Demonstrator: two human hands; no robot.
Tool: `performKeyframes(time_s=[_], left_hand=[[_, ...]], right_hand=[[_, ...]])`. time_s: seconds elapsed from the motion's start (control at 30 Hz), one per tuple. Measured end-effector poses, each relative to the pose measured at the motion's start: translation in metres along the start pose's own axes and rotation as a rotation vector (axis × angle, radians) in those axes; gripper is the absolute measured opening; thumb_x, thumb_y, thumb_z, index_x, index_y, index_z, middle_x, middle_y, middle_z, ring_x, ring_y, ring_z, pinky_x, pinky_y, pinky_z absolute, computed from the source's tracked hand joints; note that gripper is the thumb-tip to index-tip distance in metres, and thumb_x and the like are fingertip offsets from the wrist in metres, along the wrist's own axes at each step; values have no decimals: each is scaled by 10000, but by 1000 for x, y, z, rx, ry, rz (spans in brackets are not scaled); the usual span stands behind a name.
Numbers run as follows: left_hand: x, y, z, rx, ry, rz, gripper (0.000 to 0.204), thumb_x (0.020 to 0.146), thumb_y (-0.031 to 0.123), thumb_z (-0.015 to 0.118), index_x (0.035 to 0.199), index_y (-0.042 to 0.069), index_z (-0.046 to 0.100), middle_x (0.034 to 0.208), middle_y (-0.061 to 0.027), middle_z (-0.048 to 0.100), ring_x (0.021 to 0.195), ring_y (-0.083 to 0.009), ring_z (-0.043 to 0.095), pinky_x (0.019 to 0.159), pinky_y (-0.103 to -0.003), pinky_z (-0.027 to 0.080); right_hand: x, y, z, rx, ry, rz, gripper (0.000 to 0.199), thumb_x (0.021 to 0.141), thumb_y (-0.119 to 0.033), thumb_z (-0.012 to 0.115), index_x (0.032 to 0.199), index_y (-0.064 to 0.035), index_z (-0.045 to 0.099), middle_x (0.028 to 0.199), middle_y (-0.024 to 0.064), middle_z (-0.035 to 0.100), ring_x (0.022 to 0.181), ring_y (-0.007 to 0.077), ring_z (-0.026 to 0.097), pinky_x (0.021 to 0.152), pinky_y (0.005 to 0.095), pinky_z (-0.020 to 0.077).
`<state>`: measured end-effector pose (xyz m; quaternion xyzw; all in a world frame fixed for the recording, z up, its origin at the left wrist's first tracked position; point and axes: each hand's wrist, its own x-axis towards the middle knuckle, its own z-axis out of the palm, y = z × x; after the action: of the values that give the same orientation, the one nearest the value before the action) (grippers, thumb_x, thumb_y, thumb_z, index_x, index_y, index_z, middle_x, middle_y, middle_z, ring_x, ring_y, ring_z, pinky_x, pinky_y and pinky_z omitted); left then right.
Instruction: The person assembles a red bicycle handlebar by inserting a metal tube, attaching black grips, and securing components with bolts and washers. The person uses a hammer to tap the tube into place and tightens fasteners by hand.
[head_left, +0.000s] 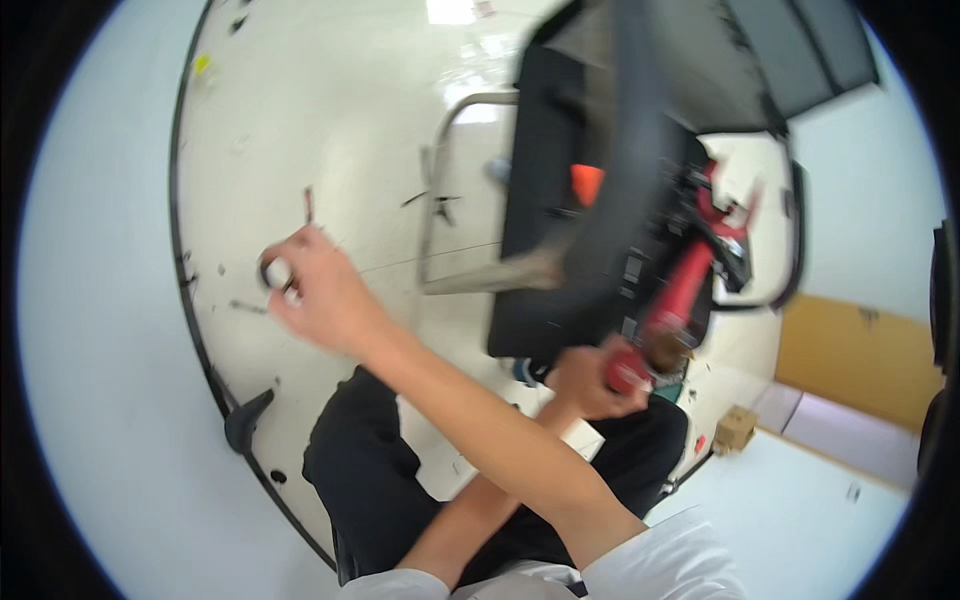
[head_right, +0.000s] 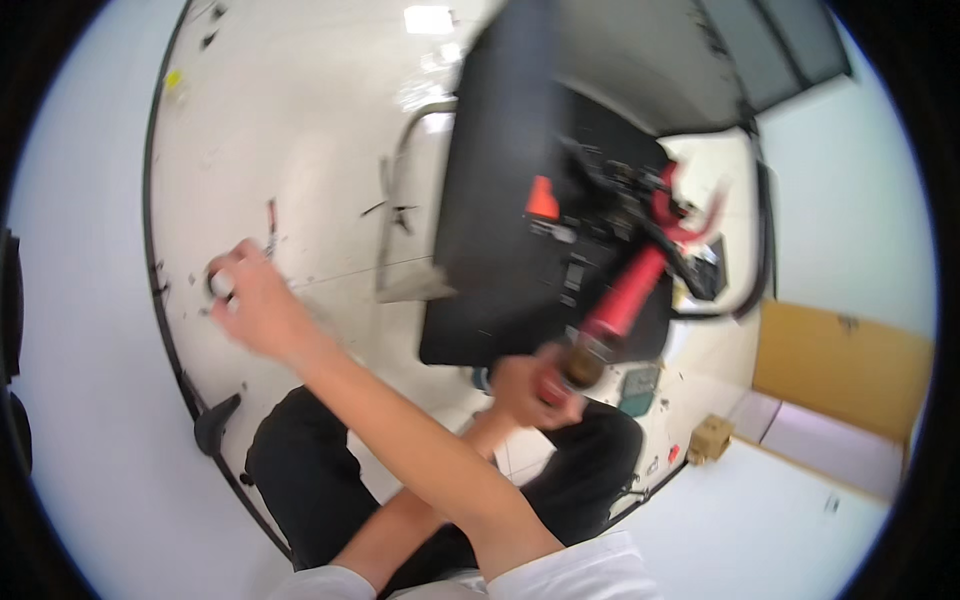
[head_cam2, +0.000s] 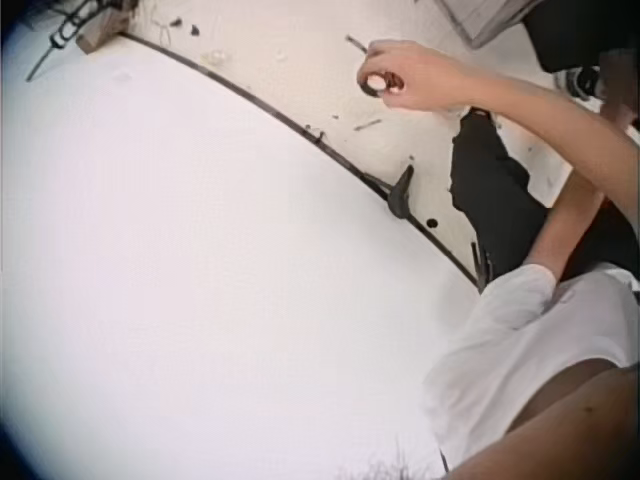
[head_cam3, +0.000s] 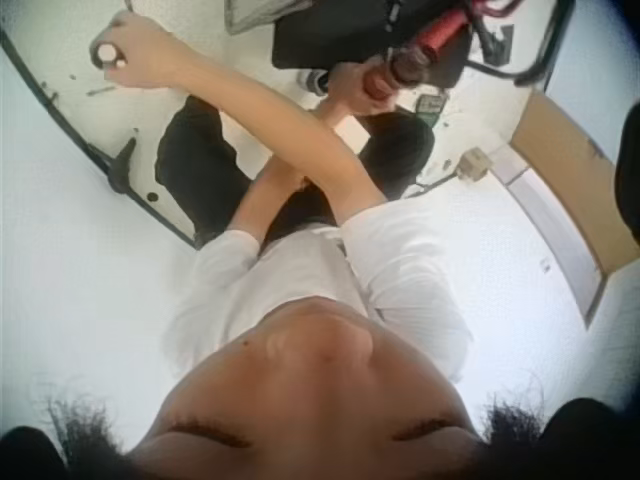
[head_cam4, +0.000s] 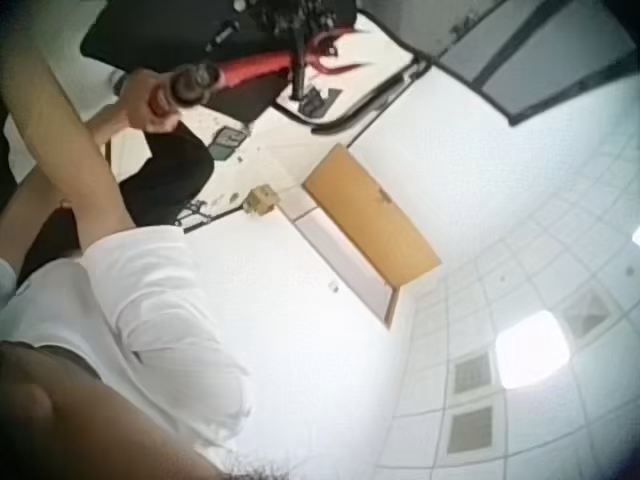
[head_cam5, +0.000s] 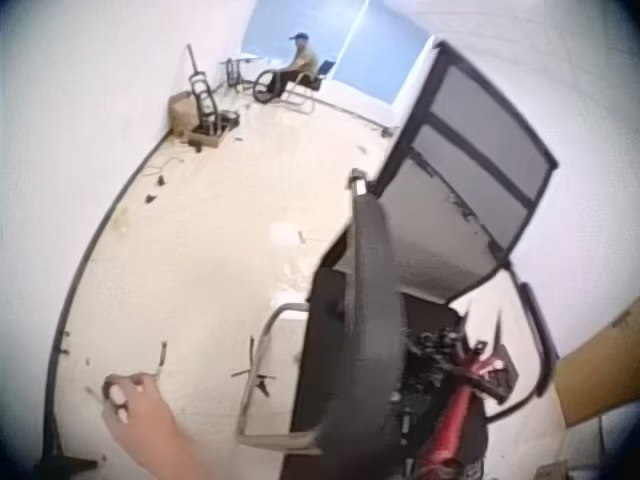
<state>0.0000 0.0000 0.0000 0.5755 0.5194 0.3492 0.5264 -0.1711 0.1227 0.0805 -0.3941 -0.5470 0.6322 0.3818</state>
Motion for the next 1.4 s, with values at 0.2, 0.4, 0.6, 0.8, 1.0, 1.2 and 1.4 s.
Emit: performKeyframes(time_s=[0.2,0.4,0.6,0.8,1.0,1.2,1.4], left_hand=[[20,83,134,-252,75,66,305,725,260,794,894,25,696,722,-73,710,639,-242,696,614,-346,541],[58,172,105,88,91,463,403,696,407,799,907,93,661,661,-102,682,639,-336,682,605,-401,558],[52,155,95,123,57,462,385,698,389,787,880,88,630,618,-92,658,577,-321,666,562,-386,546],[45,155,102,171,13,466,444,674,423,791,814,62,575,532,-87,592,491,-305,627,485,-367,508],[44,151,103,182,-5,462,422,624,387,806,800,98,554,546,-74,582,509,-311,625,486,-366,501],[43,150,113,204,29,532,505,527,462,838,751,111,552,501,-49,531,456,-272,587,467,-341,482],[44,156,112,260,5,553,621,501,605,841,763,112,568,512,-39,527,451,-251,577,476,-341,474]], right_hand=[[-194,-225,-205,-589,-34,-330,382,697,-79,751,1077,-85,719,1001,89,593,769,162,684,619,290,568],[-297,-290,-352,-659,534,-271,374,733,43,712,1107,26,696,969,59,622,725,71,610,639,204,520],[-275,-268,-377,-512,507,-171,350,772,46,703,1121,56,672,918,33,598,738,58,584,661,214,515],[-265,-265,-385,-525,326,-104,343,687,6,691,1026,52,714,946,56,608,726,69,557,638,207,480],[-269,-244,-386,-567,311,-242,380,569,-36,656,935,48,709,952,105,605,832,197,595,724,338,496],[-277,-207,-368,-194,439,-429,248,632,-42,583,847,59,656,888,168,621,738,284,694,787,433,586],[-275,-199,-350,-146,704,-575,190,689,13,536,844,53,639,681,152,632,574,246,664,650,410,603]])
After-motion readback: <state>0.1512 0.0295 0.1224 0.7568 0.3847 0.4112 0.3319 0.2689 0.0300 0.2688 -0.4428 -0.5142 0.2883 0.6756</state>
